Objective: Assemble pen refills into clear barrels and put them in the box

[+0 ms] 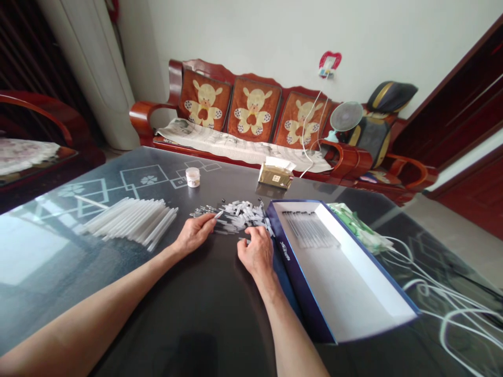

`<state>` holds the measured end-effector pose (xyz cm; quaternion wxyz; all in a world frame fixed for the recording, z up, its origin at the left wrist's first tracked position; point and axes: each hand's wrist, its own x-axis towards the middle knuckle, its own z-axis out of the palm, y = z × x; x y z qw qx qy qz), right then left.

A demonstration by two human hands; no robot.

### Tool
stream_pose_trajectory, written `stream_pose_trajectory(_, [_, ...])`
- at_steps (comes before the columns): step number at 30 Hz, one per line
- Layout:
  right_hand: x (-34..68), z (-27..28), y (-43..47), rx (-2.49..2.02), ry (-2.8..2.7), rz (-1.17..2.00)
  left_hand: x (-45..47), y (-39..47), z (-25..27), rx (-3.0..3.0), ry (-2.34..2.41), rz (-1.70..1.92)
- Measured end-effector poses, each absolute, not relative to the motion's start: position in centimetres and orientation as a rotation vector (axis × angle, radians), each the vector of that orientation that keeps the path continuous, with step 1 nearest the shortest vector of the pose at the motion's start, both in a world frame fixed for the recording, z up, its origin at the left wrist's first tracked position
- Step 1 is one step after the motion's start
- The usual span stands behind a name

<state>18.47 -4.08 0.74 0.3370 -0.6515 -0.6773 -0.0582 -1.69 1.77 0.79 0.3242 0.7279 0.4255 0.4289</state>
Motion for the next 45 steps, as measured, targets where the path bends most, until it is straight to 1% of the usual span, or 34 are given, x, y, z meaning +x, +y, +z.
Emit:
stream_pose_trajectory(3, [18.3,0.6,-4.4,-1.795,-1.859,-0.153,-1.8,1.4,0.4,2.303,1.150,1.069])
stream_pose_trajectory(6, [17.8,0.2,-4.3,-1.678,-1.787,-0.075,-1.7,1.1,0.3,2.484,1.145,1.038])
stream_pose_trajectory(12, [17.5,-0.6,-3.4,-1.458,-1.462,0.359,-1.7,0.8,0.5,2.582,1.074,0.898])
stream_pose_trajectory(17, [17.5,-0.5,-3.5,-1.428,-1.395,0.582,-1.7,0.7,0.6,2.574,1.041,0.871])
stream_pose_trajectory(20, [17.5,-0.3,-3.6,-1.425,-1.405,0.591,-1.7,0.7,0.5,2.580,1.025,0.864])
stream_pose_trajectory(29, [17.0,0.6,-4.1,-1.342,-1.639,0.459,-1.7,0.6,0.5,2.633,0.970,0.796])
stream_pose_trajectory(37, [17.1,0.3,-4.1,-1.360,-1.458,0.799,-1.9,1.0,0.7,2.647,0.855,0.808])
stream_pose_trajectory(45, [16.6,0.6,-4.3,-1.401,-1.411,0.850,-1.9,0.5,0.7,2.709,0.904,0.790])
